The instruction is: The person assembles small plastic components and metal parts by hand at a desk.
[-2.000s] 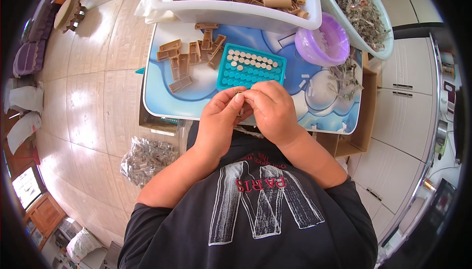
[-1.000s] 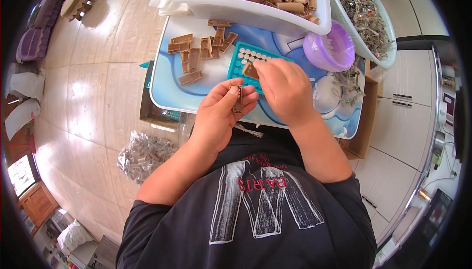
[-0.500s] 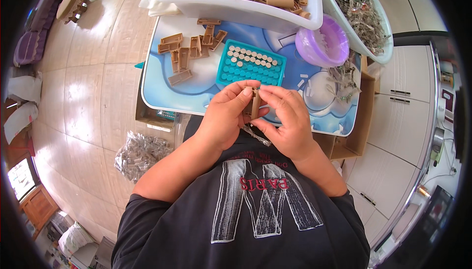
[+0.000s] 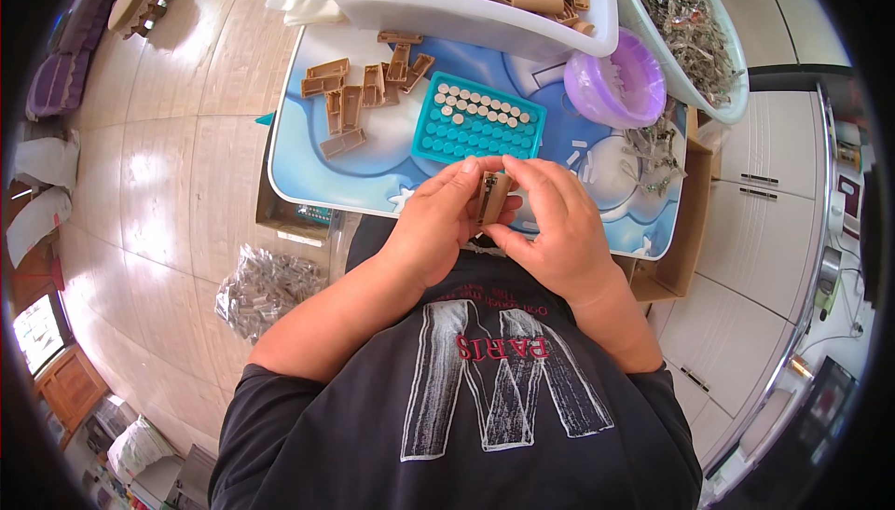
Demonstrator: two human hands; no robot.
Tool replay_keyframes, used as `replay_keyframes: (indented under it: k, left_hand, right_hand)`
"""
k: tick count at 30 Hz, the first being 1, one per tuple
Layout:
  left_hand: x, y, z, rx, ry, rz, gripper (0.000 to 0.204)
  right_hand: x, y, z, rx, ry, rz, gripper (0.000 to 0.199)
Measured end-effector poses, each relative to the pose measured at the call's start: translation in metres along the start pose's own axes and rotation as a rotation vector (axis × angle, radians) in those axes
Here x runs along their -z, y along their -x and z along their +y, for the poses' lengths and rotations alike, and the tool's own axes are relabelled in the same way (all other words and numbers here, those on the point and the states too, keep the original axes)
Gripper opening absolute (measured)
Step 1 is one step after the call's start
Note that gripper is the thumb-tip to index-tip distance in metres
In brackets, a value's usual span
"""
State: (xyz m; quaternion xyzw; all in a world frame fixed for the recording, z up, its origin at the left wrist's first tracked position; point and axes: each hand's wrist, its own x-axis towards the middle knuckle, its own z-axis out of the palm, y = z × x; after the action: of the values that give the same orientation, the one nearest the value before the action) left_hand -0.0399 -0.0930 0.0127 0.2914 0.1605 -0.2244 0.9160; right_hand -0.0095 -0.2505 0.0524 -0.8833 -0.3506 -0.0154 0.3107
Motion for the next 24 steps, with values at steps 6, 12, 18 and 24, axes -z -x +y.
replay_keyframes:
  k: [6,12,18,24]
  left_hand:
    - [-0.001,-0.001,-0.001,0.011,-0.036,0.026,0.039]
    - [-0.003,-0.001,-0.001,0.006,-0.013,0.019,0.035]
    - [-0.008,0.000,-0.001,-0.011,-0.288,-0.035,0.038]
    - [-0.006,0.003,-0.004,-0.089,-0.406,-0.042,0.040]
  right_hand:
    - [0.001,-0.002,-0.001,0.004,0.023,-0.030,0.066]
    - [0.000,-0.002,-0.001,0.000,0.028,-0.040,0.065]
    - [-0.002,-0.002,-0.001,-0.006,0.022,-0.020,0.062]
    - [-0.007,0.007,0.011,-0.227,-0.489,-0.001,0.044]
